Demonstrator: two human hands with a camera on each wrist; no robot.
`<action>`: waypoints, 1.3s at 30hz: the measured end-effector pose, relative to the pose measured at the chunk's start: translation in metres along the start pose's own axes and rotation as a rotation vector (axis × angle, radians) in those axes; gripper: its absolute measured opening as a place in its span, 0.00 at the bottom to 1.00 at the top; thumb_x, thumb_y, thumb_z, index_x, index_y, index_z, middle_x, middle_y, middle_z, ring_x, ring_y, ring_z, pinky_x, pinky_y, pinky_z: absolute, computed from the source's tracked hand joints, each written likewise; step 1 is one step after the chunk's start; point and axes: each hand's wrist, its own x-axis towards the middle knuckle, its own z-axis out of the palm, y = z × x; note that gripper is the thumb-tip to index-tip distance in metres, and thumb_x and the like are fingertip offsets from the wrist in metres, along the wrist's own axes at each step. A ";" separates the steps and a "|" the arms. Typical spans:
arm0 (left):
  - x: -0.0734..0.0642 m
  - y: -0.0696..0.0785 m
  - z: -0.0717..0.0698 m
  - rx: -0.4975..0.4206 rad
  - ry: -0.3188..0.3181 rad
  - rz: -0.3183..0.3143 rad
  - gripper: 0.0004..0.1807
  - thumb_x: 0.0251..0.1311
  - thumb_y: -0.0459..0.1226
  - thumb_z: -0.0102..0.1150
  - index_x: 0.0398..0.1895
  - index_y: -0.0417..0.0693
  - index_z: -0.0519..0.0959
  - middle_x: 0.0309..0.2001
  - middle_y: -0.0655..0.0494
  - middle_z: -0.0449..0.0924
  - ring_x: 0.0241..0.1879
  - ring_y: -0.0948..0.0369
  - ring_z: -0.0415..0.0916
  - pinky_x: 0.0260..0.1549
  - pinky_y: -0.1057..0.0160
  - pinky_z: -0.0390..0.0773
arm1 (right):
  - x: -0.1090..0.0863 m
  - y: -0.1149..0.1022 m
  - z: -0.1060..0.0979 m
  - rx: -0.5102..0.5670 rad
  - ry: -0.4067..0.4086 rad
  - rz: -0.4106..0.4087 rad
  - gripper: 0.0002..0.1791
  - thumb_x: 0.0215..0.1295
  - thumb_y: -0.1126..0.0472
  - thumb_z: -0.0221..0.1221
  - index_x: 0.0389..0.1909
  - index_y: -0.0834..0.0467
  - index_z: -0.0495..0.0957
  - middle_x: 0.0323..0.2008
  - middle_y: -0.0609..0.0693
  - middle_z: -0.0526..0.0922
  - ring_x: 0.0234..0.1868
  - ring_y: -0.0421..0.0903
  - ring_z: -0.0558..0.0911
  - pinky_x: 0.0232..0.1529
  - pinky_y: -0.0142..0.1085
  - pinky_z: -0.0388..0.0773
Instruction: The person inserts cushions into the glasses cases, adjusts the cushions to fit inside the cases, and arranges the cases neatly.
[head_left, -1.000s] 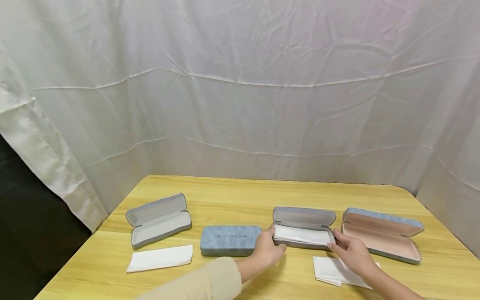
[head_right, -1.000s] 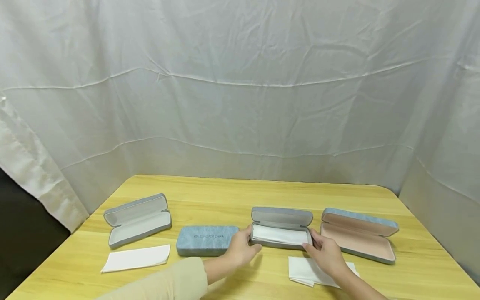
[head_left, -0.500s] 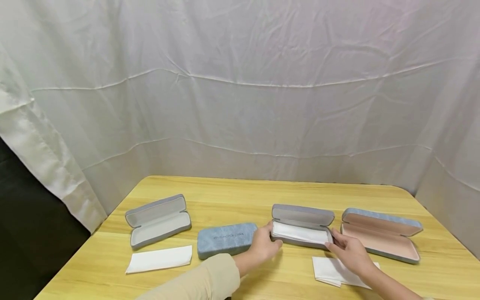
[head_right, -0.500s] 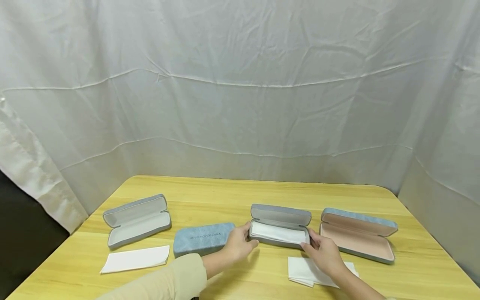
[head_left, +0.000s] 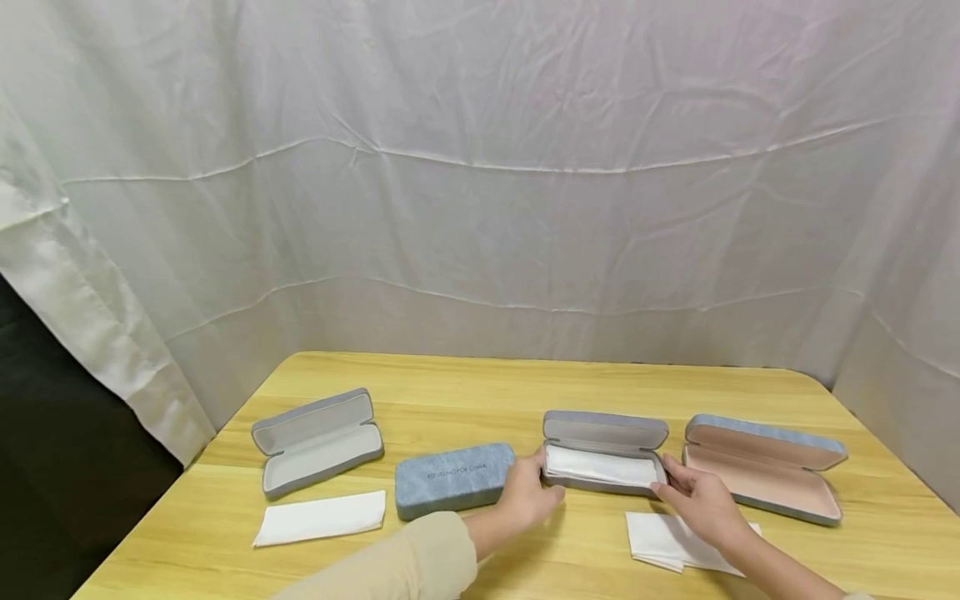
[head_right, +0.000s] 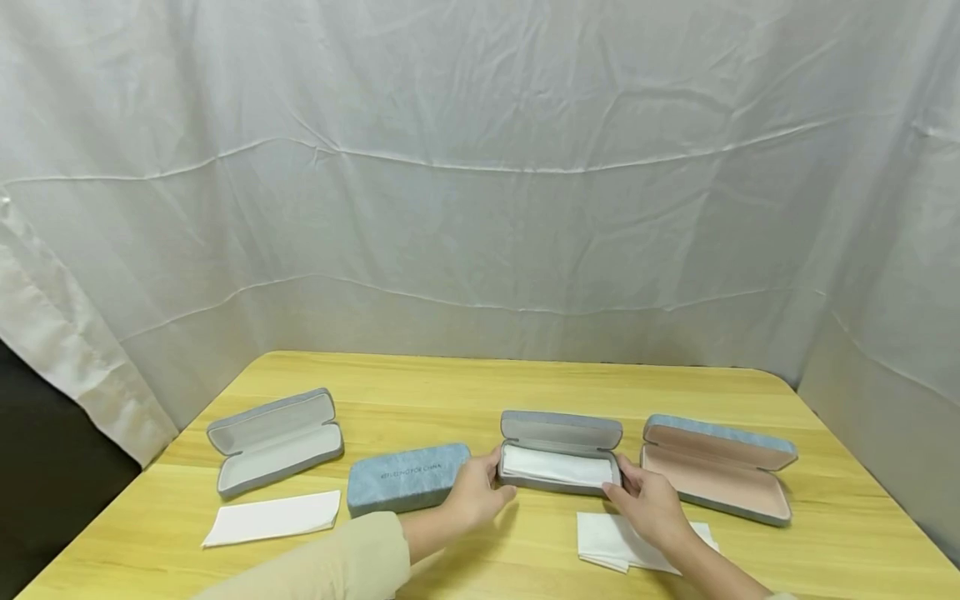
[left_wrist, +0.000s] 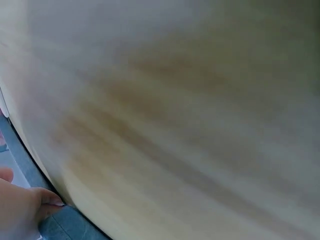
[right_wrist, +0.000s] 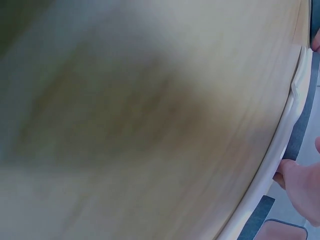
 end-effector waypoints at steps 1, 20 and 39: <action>-0.001 0.000 0.000 0.000 0.001 -0.002 0.35 0.47 0.22 0.55 0.63 0.25 0.60 0.61 0.33 0.66 0.63 0.43 0.63 0.58 0.51 0.68 | 0.000 0.000 0.000 -0.007 0.001 -0.002 0.33 0.67 0.57 0.53 0.64 0.75 0.55 0.64 0.69 0.57 0.63 0.63 0.64 0.51 0.39 0.75; -0.011 -0.006 -0.004 0.017 -0.082 0.006 0.37 0.47 0.23 0.57 0.63 0.23 0.57 0.64 0.33 0.61 0.64 0.43 0.60 0.60 0.51 0.64 | -0.006 0.009 -0.003 0.055 -0.035 -0.005 0.34 0.66 0.56 0.55 0.63 0.74 0.57 0.64 0.68 0.58 0.63 0.61 0.65 0.45 0.32 0.79; -0.012 -0.012 -0.005 0.046 -0.081 0.050 0.40 0.48 0.29 0.65 0.65 0.29 0.58 0.62 0.37 0.66 0.63 0.46 0.64 0.59 0.54 0.67 | -0.002 0.007 -0.018 0.000 0.007 -0.048 0.40 0.68 0.44 0.48 0.68 0.70 0.51 0.65 0.65 0.62 0.63 0.61 0.66 0.54 0.41 0.74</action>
